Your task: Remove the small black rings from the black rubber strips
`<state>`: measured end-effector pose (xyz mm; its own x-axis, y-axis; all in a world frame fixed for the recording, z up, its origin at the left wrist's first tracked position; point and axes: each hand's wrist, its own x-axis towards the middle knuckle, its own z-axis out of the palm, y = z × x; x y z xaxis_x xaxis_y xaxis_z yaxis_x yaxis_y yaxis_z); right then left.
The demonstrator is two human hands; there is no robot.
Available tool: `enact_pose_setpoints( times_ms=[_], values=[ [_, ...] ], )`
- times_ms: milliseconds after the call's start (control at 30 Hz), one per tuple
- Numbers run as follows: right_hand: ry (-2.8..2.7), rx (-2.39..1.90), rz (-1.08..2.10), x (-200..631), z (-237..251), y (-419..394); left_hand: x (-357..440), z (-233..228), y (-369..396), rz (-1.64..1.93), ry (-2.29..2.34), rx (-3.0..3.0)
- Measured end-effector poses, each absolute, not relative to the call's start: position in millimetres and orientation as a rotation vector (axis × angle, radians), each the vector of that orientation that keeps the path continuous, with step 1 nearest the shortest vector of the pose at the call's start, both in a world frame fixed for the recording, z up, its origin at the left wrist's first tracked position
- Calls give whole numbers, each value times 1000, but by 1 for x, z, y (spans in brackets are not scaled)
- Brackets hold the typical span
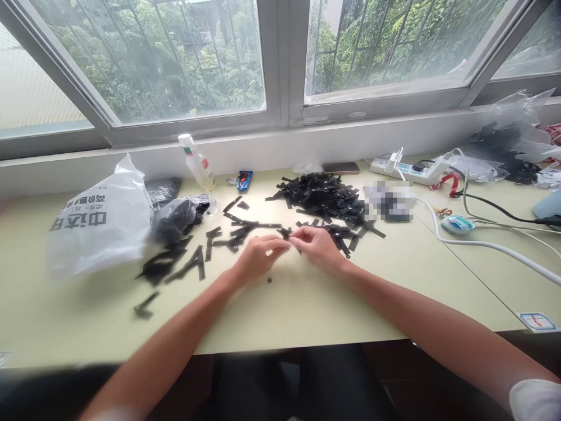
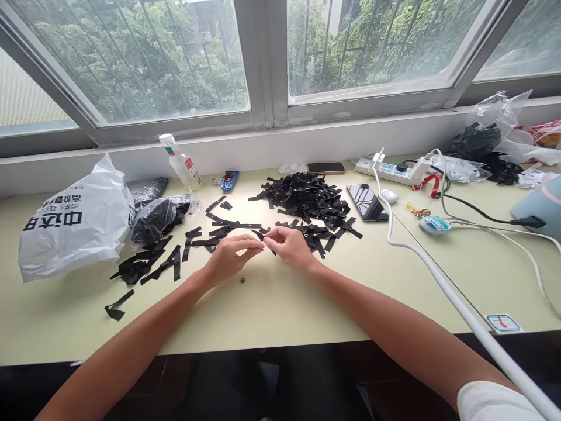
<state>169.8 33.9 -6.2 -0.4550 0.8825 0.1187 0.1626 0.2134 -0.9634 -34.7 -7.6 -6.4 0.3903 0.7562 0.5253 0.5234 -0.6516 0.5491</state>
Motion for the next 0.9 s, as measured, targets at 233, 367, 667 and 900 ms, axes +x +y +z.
enact_pose_setpoints(
  times_ms=[233, 367, 667, 900],
  values=[
    [-1898, -957, 1200, 168, -11, 31, -32, -7, -10, 1214, 1255, 2111],
    [-1909, -942, 1193, 169, -11, 32, -33, -7, -10, 1201, 1296, 2038],
    [-1943, -893, 1151, 168, -11, 32, -37, -6, -9, 1100, 1348, 2349],
    [-1978, -859, 1165, 169, -8, 31, -36, -2, -11, 877, 1354, 2650]
  ],
)
